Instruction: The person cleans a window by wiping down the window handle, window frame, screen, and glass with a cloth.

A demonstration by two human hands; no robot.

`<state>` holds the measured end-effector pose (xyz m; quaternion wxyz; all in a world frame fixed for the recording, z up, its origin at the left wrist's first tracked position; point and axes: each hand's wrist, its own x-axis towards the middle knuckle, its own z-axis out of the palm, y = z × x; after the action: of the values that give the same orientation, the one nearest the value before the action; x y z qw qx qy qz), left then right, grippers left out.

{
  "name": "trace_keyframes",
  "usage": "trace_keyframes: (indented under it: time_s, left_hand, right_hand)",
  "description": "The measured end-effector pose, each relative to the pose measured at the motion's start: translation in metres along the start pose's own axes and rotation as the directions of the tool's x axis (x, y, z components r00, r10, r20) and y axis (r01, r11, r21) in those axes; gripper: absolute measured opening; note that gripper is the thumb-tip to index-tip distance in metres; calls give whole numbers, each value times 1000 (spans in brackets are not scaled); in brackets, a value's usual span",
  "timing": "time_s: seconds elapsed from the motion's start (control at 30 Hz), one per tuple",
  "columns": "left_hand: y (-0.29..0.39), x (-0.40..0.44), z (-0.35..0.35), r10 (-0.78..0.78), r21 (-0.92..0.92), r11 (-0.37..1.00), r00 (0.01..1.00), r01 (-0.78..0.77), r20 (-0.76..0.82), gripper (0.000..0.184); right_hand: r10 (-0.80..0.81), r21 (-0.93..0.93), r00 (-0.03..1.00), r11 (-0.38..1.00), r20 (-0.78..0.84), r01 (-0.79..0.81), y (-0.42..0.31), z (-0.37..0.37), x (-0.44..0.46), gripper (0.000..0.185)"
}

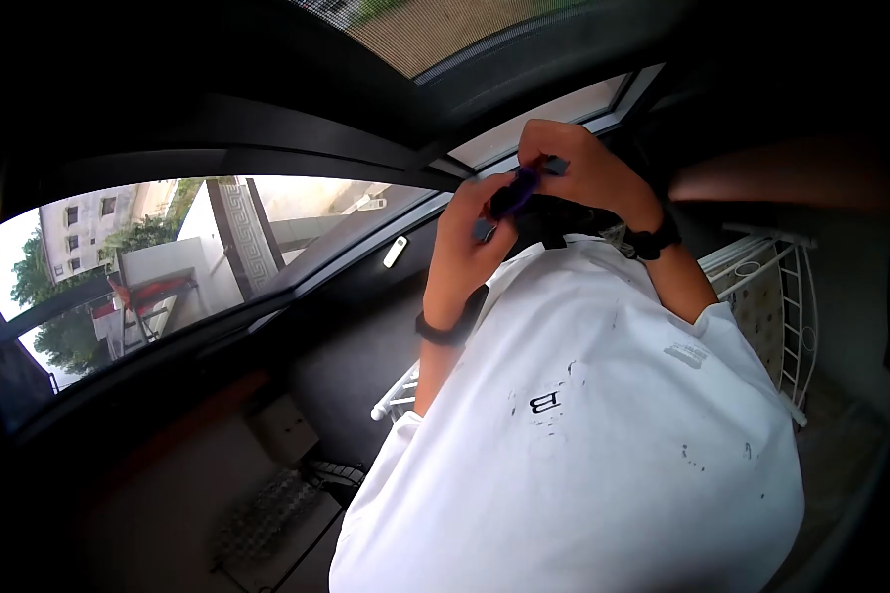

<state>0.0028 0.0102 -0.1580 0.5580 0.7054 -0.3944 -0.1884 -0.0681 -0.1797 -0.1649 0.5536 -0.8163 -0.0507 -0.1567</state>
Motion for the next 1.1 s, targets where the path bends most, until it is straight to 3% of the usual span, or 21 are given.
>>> trace_keyframes:
  time_s: [0.07,0.13,0.27,0.3,0.37,0.4,0.47,0.67,0.7,0.77,0.83,0.9,0.97,1.03,1.1]
  left_hand:
    - [-1,0,0,14,43,999,999,-16,40,33]
    - [1,0,-1,-104,88,991,995,102,10,26]
    - [-7,3,-6,-25,157,987,1000,28,-18,20]
    - [-4,5,-8,129,343,933,991,-112,-29,17]
    - [-1,10,-9,408,660,674,912,-331,41,14]
    - [-6,6,-8,403,658,676,914,-332,47,14]
    - [-22,-4,-8,144,157,976,988,-152,56,16]
    - [-20,-15,-15,-166,141,977,986,161,21,17]
    - [-20,-17,-20,-174,147,974,985,170,16,17]
    - [-23,-19,-33,-253,392,907,944,155,210,18]
    - [-26,-27,-40,-293,442,877,938,186,187,19]
    - [-26,-31,-46,-276,368,900,959,234,63,17]
    - [-40,-36,-56,-239,414,889,970,197,52,18]
    - [-47,-39,-71,-333,569,782,942,254,37,18]
    - [-49,-42,-87,-361,616,739,932,272,23,17]
  right_hand:
    - [-63,20,997,998,-50,64,3,-1,0,20]
    - [-70,-4,994,998,-81,70,1,-4,-2,21]
    - [-73,-85,986,994,-151,61,1,-13,-6,21]
    - [-74,-87,985,994,-155,61,1,-13,-8,21]
    - [-62,-107,989,993,-131,48,4,-15,-11,19]
    - [-56,-104,989,994,-135,42,4,-15,-11,19]
    - [-18,-100,996,995,-91,9,2,-14,-11,19]
    - [-25,-104,997,994,-72,18,14,-7,-4,17]
    - [-25,-93,997,995,-68,19,17,-6,-2,17]
    - [22,-65,992,997,-122,-30,21,-5,1,17]
    - [35,-49,994,998,-107,-40,15,-2,3,18]
    - [34,-108,995,993,-91,-43,19,2,4,18]
    - [27,-137,995,990,-93,-39,19,4,4,16]
    - [162,-186,985,968,-55,-170,21,9,7,13]
    - [110,-190,993,975,-45,-117,24,19,8,13]
